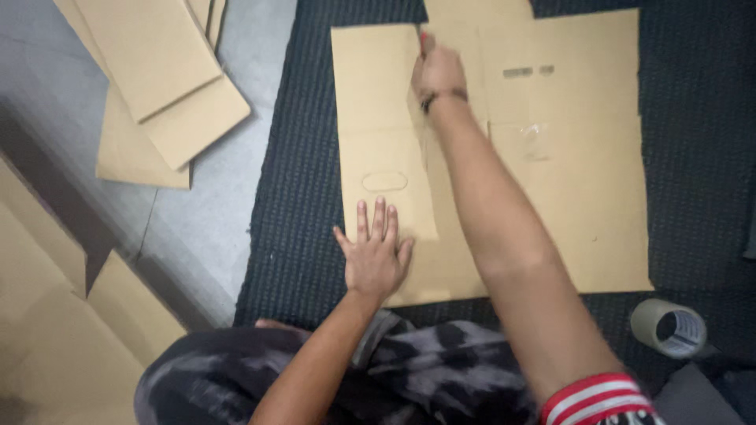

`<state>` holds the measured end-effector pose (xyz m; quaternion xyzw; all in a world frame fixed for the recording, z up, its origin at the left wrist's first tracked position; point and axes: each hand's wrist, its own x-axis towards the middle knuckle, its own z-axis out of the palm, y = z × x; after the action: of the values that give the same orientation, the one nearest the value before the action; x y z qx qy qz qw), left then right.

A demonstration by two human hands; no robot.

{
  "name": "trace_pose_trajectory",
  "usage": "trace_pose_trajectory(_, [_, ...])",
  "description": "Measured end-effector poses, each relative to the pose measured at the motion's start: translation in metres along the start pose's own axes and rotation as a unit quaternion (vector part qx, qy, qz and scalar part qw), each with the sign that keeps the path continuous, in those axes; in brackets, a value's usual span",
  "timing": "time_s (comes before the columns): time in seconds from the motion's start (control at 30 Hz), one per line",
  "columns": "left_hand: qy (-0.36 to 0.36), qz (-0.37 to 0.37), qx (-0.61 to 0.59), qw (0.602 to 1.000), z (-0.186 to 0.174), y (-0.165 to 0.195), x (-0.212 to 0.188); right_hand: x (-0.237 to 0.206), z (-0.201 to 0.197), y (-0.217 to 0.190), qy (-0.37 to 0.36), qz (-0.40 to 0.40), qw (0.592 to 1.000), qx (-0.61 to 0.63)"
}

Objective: The person tapes a cardboard sheet, places a keyboard on it, and uses a utility knife to cut the cardboard around the keyboard's outline. The person then cuts the cardboard into strips and removes the excess pieces.

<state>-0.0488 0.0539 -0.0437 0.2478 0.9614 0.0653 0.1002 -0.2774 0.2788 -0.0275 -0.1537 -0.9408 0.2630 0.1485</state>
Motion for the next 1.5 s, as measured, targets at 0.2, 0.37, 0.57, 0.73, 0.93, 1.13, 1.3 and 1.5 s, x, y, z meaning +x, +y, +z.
trace_pose_trajectory(0.2, [0.005,-0.002,-0.014,1.0,0.001,-0.003,-0.003,0.018,-0.021,0.001,-0.067,0.005,0.998,0.007])
trace_pose_trajectory(0.37, [0.0,-0.006,-0.016,1.0,0.002,-0.004,-0.004,-0.007,-0.041,0.003,-0.141,0.029,0.989,-0.019])
trace_pose_trajectory(0.57, [0.015,-0.001,-0.01,1.0,-0.004,-0.002,-0.005,-0.04,-0.034,0.016,-0.109,-0.01,0.994,-0.019])
trace_pose_trajectory(0.73, [0.005,-0.015,-0.032,0.999,-0.005,0.001,-0.007,-0.089,-0.038,0.028,-0.116,0.014,0.993,-0.034])
trace_pose_trajectory(0.93, [-0.031,-0.061,-0.075,0.995,-0.021,0.016,-0.018,-0.16,-0.053,0.017,-0.014,0.107,0.991,0.085])
trace_pose_trajectory(1.13, [-0.092,-0.039,-0.047,0.994,-0.035,0.028,-0.003,-0.166,-0.065,0.02,0.022,0.198,0.975,0.101])
trace_pose_trajectory(1.3, [-0.041,0.06,-0.086,0.994,-0.03,-0.013,0.127,-0.137,-0.089,0.032,0.015,0.242,0.85,0.468])
trace_pose_trajectory(1.5, [0.17,0.043,-0.176,0.969,-0.04,-0.064,0.277,-0.082,-0.024,-0.002,-0.111,0.234,0.935,0.243])
